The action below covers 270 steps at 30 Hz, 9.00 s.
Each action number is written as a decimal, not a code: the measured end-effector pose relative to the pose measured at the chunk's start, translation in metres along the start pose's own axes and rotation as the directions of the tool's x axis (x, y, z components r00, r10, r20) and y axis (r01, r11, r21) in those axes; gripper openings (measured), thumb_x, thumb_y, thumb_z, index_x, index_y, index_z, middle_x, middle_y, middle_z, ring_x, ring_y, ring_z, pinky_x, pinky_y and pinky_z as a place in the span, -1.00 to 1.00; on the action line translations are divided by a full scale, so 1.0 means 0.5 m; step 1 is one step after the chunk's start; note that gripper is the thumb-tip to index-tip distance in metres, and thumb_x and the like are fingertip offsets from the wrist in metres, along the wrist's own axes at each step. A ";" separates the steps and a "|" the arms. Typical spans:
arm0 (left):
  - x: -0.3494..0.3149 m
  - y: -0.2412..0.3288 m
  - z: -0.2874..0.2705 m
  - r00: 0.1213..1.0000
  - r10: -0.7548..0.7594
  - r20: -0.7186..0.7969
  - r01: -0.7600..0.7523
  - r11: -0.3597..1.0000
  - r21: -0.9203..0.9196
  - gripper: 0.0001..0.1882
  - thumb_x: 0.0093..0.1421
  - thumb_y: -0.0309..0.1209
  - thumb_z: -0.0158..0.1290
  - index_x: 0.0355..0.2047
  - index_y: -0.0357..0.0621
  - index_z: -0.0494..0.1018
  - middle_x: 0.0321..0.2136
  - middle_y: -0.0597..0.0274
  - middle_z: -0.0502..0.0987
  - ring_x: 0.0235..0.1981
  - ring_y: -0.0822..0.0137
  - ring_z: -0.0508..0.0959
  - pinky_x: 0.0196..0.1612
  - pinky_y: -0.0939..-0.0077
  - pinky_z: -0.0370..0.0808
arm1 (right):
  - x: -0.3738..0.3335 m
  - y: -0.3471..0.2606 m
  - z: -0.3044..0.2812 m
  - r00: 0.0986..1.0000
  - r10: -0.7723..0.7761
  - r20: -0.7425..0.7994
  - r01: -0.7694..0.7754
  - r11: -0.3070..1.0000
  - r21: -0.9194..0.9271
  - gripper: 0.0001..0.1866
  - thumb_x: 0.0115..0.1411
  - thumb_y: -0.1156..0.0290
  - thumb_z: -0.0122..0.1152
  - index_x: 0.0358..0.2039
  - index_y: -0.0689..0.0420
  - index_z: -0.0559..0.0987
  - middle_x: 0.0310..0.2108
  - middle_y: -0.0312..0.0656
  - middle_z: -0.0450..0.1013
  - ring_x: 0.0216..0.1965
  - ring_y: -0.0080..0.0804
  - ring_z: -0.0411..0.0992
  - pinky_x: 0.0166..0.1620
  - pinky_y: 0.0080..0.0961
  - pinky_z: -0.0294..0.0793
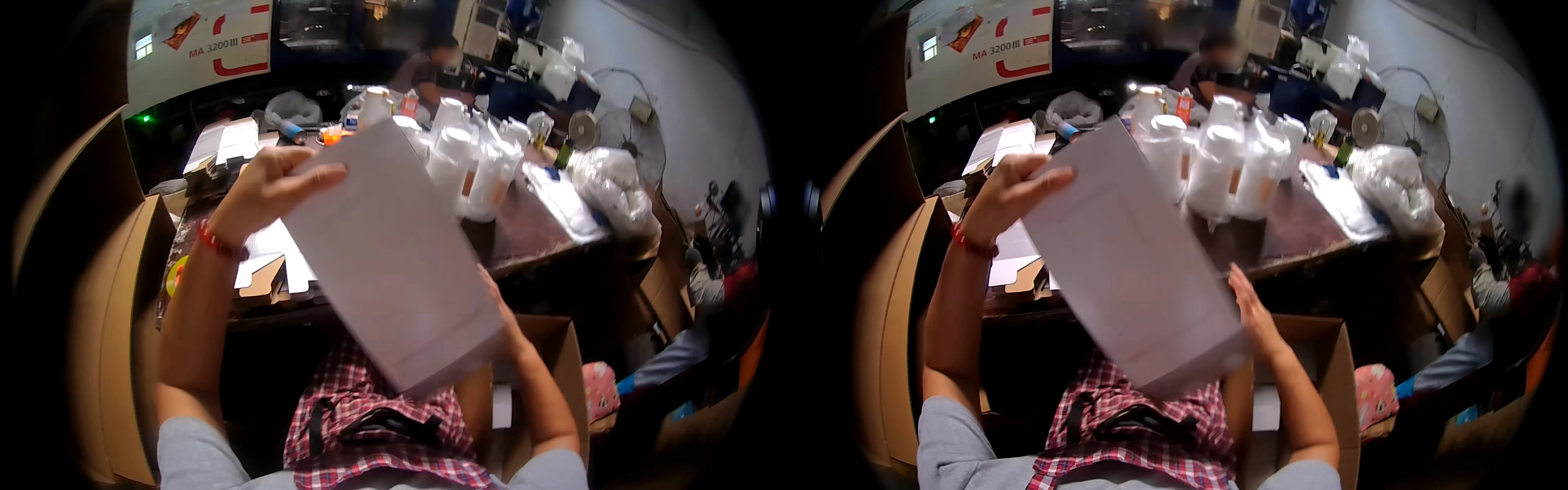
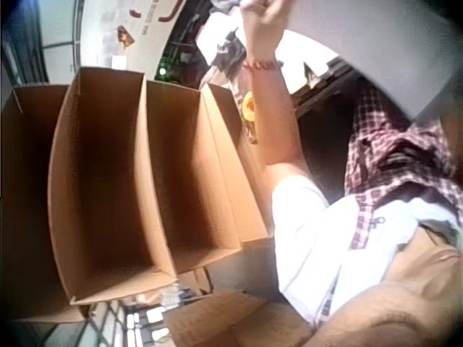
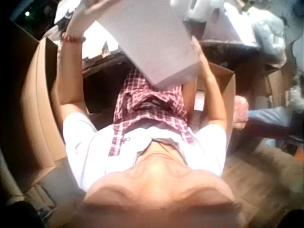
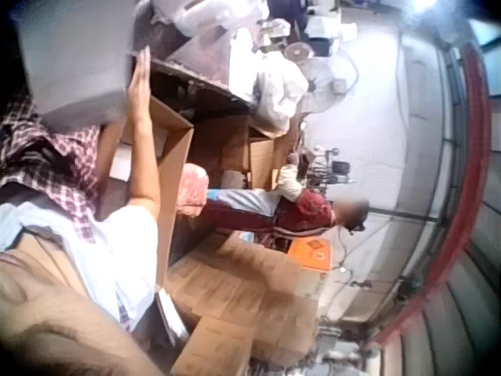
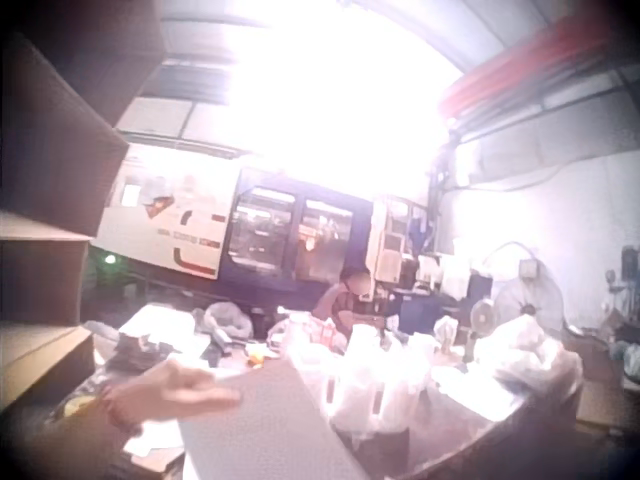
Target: The person folds cardboard boxes by hand, places white plastic objects into the boxes, and stacks the completed boxes inside a large container.
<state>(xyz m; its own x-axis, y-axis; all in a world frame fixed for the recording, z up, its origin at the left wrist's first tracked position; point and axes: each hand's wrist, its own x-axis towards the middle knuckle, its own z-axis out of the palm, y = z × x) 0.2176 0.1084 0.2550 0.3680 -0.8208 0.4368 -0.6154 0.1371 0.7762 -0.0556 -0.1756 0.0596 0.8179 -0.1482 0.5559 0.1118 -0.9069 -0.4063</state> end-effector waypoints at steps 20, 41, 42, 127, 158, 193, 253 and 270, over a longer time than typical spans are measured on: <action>0.003 -0.247 0.258 0.937 -0.172 -0.305 0.042 0.920 -0.390 -0.74 0.16 -0.36 0.12 -0.20 -0.14 0.33 0.11 0.00 0.29 0.03 0.24 0.39 0.06 0.30 0.37 | 0.075 -0.014 -0.031 0.690 0.205 0.694 -0.659 0.575 0.485 -0.26 0.26 0.28 0.18 0.36 0.11 0.07 -0.19 -0.13 0.52 -0.25 -0.48 0.52 -0.23 -0.54 0.53; -0.016 -0.248 0.272 0.932 -0.319 -0.171 0.199 0.847 -0.493 -0.45 0.10 -0.15 0.04 -0.05 -0.37 0.40 -0.12 0.07 0.48 -0.04 0.30 0.42 0.08 0.47 0.30 | 0.363 0.476 -0.147 0.971 -0.119 0.209 0.236 0.320 -0.918 -0.91 0.11 0.34 0.13 -0.37 -0.02 0.56 0.26 -0.12 0.18 0.36 -0.21 0.00 0.28 0.06 -0.04; -0.011 -0.242 0.261 0.940 -0.278 -0.197 0.152 0.859 -0.490 -0.42 0.10 -0.12 0.04 -0.03 -0.38 0.39 -0.11 0.06 0.48 -0.03 0.29 0.42 0.09 0.46 0.31 | 0.338 0.428 -0.170 0.972 -0.121 0.200 0.231 0.351 -0.908 -0.90 0.10 0.35 0.15 -0.35 -0.03 0.57 0.23 -0.13 0.20 0.35 -0.21 0.02 0.28 0.07 -0.04; -0.222 -0.106 0.201 0.974 0.062 0.218 -0.184 0.778 0.601 -0.35 -0.19 -0.07 0.44 -0.13 -0.16 0.57 -0.05 0.01 0.57 0.05 -0.03 0.53 0.14 0.04 0.44 | 0.011 -0.150 0.104 0.979 -0.198 -0.059 0.206 0.951 0.229 -0.53 0.13 0.09 0.32 0.00 0.05 0.56 0.15 -0.05 0.40 0.10 -0.08 0.44 0.04 -0.30 0.54; -0.269 -0.137 0.209 0.974 -0.096 0.205 0.071 0.990 0.124 -0.58 0.22 -0.47 -0.18 0.05 -0.32 0.45 0.22 -0.02 0.30 0.34 0.03 0.13 0.23 0.13 0.31 | -0.019 -0.168 0.141 0.967 -0.233 -0.102 0.253 0.914 0.316 -0.48 0.14 0.25 0.32 0.14 -0.14 0.47 0.27 -0.02 0.23 0.32 0.04 0.15 0.26 -0.19 0.31; -0.035 0.051 0.380 0.951 -0.308 0.020 0.259 0.760 -0.596 -0.11 0.21 -0.01 -0.01 0.35 -0.30 -0.07 0.16 -0.03 0.29 0.12 0.13 0.38 0.14 0.25 0.36 | -0.056 -0.157 -0.226 0.824 -0.004 -0.567 0.176 0.953 0.248 0.06 -0.22 0.16 0.61 0.25 0.26 0.23 0.15 0.09 0.26 0.16 -0.02 0.24 0.18 -0.15 0.24; -0.280 -0.230 0.251 0.932 0.007 -0.361 0.228 0.766 0.601 -0.45 0.10 -0.45 0.20 0.11 -0.20 0.32 0.17 -0.11 0.31 0.22 -0.04 0.30 0.22 0.18 0.29 | -0.211 0.029 0.027 0.772 0.617 -0.156 -0.560 0.775 0.292 -0.46 0.10 0.51 0.16 0.15 0.17 0.40 0.16 -0.08 0.35 0.19 -0.17 0.30 0.22 -0.29 0.26; -0.352 -0.335 0.015 0.637 -0.256 -0.727 0.610 0.745 0.272 -0.22 0.16 -0.12 0.18 0.20 -0.46 0.19 0.08 -0.29 0.39 0.13 -0.06 0.40 0.19 0.21 0.30 | 0.184 -0.164 0.365 0.970 0.039 0.239 0.006 0.982 -0.186 -0.20 0.15 0.15 0.21 0.30 0.24 0.15 0.18 0.33 0.20 0.26 0.23 0.15 0.23 0.06 0.14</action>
<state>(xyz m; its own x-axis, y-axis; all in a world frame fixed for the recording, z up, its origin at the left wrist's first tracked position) 0.2507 0.2258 0.0446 0.8989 -0.1547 0.4099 -0.4232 -0.5489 0.7209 0.1132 -0.0428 0.0116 0.9328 -0.0850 0.3501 0.0099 -0.9654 -0.2608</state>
